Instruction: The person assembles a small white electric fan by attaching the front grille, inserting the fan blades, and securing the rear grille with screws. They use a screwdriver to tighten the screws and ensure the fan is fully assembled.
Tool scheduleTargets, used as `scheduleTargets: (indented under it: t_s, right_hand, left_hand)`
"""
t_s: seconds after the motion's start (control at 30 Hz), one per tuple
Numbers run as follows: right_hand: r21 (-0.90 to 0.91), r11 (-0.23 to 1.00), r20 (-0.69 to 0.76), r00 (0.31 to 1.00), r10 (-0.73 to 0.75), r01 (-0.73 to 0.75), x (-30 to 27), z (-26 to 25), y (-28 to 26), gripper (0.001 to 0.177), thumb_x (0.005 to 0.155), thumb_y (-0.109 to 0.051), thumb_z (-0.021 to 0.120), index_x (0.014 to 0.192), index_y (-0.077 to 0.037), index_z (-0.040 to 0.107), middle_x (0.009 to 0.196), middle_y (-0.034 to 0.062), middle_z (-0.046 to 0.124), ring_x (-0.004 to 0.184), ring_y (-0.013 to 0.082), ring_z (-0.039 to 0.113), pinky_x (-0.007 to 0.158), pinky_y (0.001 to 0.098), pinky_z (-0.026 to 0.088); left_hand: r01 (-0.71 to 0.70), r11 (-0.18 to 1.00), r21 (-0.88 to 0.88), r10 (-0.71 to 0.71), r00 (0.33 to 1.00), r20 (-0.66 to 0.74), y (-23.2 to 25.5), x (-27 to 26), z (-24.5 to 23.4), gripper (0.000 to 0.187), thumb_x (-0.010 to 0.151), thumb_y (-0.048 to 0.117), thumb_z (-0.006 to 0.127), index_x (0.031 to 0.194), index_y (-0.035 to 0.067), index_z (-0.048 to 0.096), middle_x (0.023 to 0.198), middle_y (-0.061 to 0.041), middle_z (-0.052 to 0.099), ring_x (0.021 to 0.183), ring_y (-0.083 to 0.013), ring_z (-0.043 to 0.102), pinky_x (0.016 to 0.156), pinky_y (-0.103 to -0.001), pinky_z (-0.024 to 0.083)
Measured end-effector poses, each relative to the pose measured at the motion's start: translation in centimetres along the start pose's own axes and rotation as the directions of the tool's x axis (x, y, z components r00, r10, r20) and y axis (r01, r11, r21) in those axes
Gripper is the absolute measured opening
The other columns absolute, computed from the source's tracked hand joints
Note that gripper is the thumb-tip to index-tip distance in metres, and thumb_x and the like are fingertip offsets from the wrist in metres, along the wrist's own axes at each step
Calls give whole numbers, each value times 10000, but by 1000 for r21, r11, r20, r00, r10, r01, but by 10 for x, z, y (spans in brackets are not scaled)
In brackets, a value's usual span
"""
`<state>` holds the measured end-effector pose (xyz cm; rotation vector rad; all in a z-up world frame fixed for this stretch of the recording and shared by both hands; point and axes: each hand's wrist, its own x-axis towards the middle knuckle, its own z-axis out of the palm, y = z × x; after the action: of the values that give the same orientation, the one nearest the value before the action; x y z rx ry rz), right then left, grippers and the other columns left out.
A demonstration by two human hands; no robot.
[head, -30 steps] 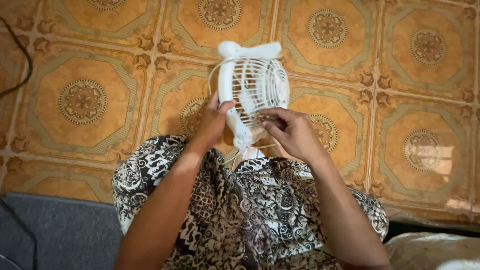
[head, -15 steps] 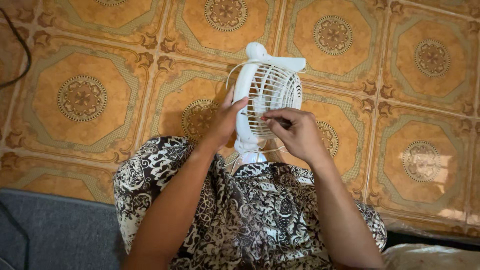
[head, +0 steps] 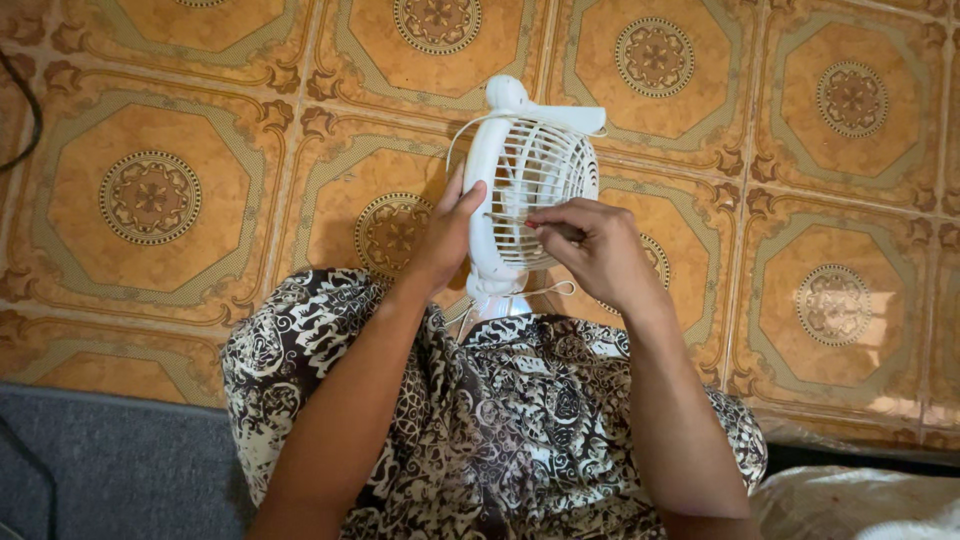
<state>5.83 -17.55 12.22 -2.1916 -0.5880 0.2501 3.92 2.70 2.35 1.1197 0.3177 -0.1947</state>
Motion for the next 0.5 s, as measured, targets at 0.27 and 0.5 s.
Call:
scheduleTargets:
  t_s: [0.27, 0.5]
  right_hand:
    - [-92, 993, -68, 995, -79, 73, -3, 2, -10, 194, 902, -84, 784, 1073, -8, 733, 1053, 114, 640, 894, 219, 701, 785, 341, 604]
    - [-41, 999, -18, 1000, -6, 5, -2, -5, -9, 208, 831, 24, 744, 1037, -8, 726, 1065, 110, 592, 867, 200, 702, 756, 327, 618]
  left_hand:
    - [-60, 997, 48, 58, 997, 52, -3, 0, -1, 768, 991, 298, 474, 1667, 92, 174, 1602, -148, 421, 1420, -250, 477, 1152, -358, 388]
    - [-96, 976, 194, 67, 987, 149, 4, -7, 2, 1149, 739, -83, 665, 1619, 61, -61, 1492, -228, 523, 1270, -283, 607, 1047, -347, 501]
